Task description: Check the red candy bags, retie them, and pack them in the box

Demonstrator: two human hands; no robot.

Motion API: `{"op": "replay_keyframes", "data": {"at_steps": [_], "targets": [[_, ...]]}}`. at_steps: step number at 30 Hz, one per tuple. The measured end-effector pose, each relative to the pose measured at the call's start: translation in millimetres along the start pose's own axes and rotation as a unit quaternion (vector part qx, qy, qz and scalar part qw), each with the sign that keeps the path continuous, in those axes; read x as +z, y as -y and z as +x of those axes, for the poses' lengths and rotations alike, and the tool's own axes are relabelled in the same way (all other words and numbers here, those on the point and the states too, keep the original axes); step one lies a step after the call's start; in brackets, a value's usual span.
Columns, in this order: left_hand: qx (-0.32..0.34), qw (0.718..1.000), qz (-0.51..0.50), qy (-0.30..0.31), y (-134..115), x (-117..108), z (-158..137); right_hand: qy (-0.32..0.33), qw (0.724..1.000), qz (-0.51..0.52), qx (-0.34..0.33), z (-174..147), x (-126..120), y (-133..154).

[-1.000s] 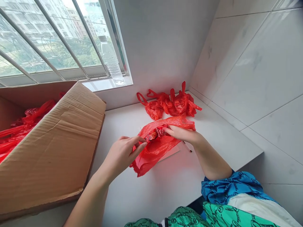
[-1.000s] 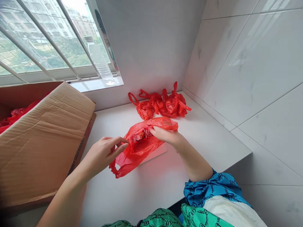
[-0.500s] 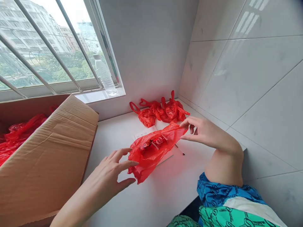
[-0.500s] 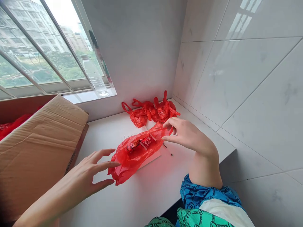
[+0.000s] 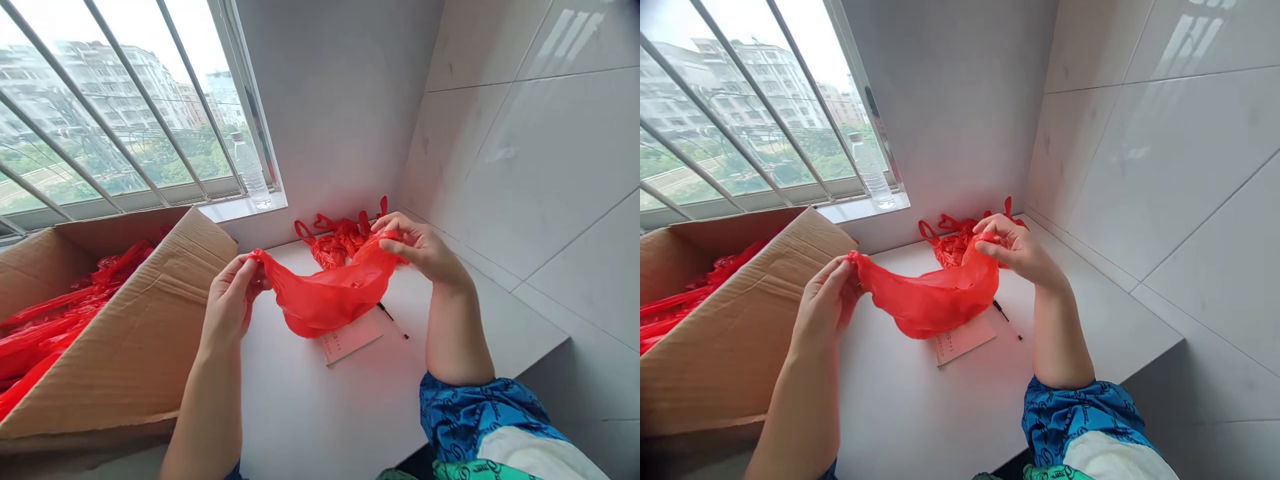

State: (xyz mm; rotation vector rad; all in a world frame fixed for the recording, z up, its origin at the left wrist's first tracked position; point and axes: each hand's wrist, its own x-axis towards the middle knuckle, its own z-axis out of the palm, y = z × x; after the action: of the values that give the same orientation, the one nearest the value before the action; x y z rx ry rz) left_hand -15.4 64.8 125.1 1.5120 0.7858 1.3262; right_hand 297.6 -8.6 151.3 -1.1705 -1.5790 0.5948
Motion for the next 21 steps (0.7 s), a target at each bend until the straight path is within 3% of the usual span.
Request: {"op": "replay_keyframes", "data": {"at_steps": [3,6,9,13,15,18,21], "targets": [[0.074,0.991,-0.067,-0.084,7,14,12,-0.103,0.978,0.174,-0.045,18,24,-10],[0.165,0.981,0.018,-0.098,13,22,15,-0.111,0.956,0.268,-0.048,27,44,-18],[0.199,0.97,0.075,-0.118,17,23,12,-0.073,0.96,0.266,-0.048,26,55,-18],[0.14,0.979,0.005,-0.149,18,21,9,-0.001,0.987,0.156,-0.046,17,67,-12],[0.068,0.99,-0.048,-0.112,18,23,6,0.035,0.995,0.076,-0.05,12,78,-9],[-0.045,0.994,-0.098,0.017,16,30,1,0.079,0.994,-0.009,-0.079,9,99,-8],[-0.087,0.983,-0.102,0.121,15,38,-3,0.052,0.995,-0.006,-0.085,11,118,-13]]}}
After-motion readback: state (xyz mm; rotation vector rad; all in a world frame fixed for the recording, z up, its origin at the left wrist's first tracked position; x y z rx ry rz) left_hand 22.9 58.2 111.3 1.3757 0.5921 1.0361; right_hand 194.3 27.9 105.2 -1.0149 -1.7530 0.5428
